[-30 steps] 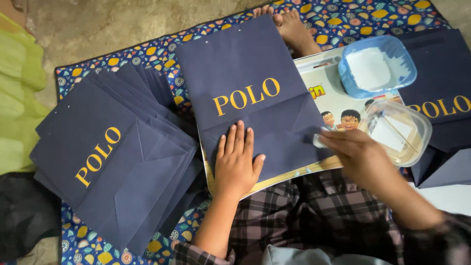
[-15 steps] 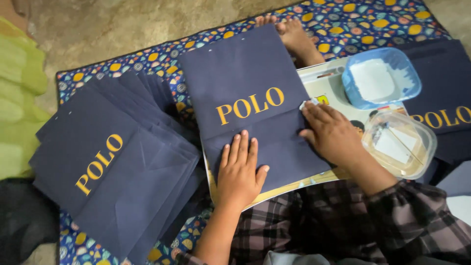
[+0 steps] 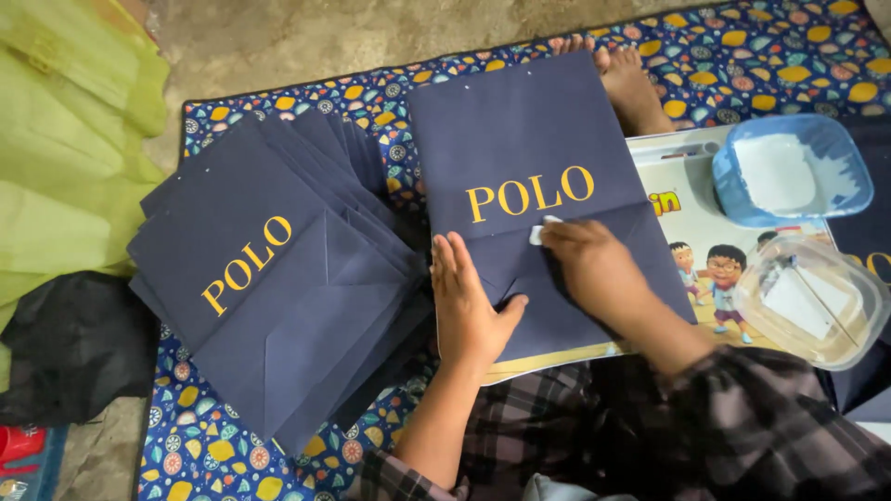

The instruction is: The person assembles dark blue paper bags with gold 'POLO' lettering by applying white adhesive to the inner flaps using a small brush, then folding and pressing the flaps to seal the bag. The person handles multiple bags sequentially, applying glue to different sections of the inner structure and smoothing the exterior.

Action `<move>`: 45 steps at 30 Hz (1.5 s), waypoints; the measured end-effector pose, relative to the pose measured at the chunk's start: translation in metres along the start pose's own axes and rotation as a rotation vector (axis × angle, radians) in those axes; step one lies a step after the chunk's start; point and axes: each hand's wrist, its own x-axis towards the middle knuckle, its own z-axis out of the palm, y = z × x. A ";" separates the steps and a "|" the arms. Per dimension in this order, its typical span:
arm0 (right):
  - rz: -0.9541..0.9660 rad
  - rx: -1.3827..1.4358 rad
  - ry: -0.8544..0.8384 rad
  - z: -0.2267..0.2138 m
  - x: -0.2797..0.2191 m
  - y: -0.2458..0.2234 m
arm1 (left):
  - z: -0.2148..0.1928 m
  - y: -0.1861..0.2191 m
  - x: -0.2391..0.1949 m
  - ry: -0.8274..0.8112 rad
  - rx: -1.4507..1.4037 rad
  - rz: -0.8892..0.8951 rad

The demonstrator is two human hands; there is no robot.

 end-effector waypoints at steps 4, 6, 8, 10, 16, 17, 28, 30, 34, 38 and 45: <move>-0.144 0.053 -0.037 0.023 0.036 -0.035 | -0.001 0.001 0.000 0.017 -0.006 0.019; -0.182 0.246 -0.044 0.038 0.048 -0.050 | 0.003 -0.001 0.000 0.081 0.008 0.068; -0.144 0.513 -0.039 0.022 0.065 -0.058 | 0.004 -0.003 0.000 0.086 -0.003 0.070; -0.092 0.781 -0.025 0.011 0.065 -0.043 | 0.001 -0.005 -0.001 0.079 -0.011 0.081; 0.271 0.708 -0.028 -0.047 0.012 -0.021 | -0.001 -0.013 -0.002 0.094 -0.337 0.057; 0.186 0.593 -0.052 -0.053 0.000 -0.033 | -0.001 -0.017 -0.003 0.109 -0.510 0.031; -0.179 0.027 -0.107 -0.015 -0.028 -0.071 | 0.000 -0.031 -0.008 0.153 -0.946 0.047; -0.186 0.008 -0.099 -0.008 -0.022 -0.072 | 0.000 -0.033 -0.008 0.129 -0.956 0.046; -0.196 -0.038 -0.131 -0.002 -0.002 -0.077 | 0.001 -0.035 -0.008 0.165 -0.950 0.065; -0.214 -0.056 -0.120 0.014 0.020 -0.078 | 0.002 -0.037 -0.008 0.162 -0.972 0.043; -0.260 -0.080 -0.066 0.036 0.060 -0.081 | 0.003 -0.040 -0.010 0.126 -0.972 0.017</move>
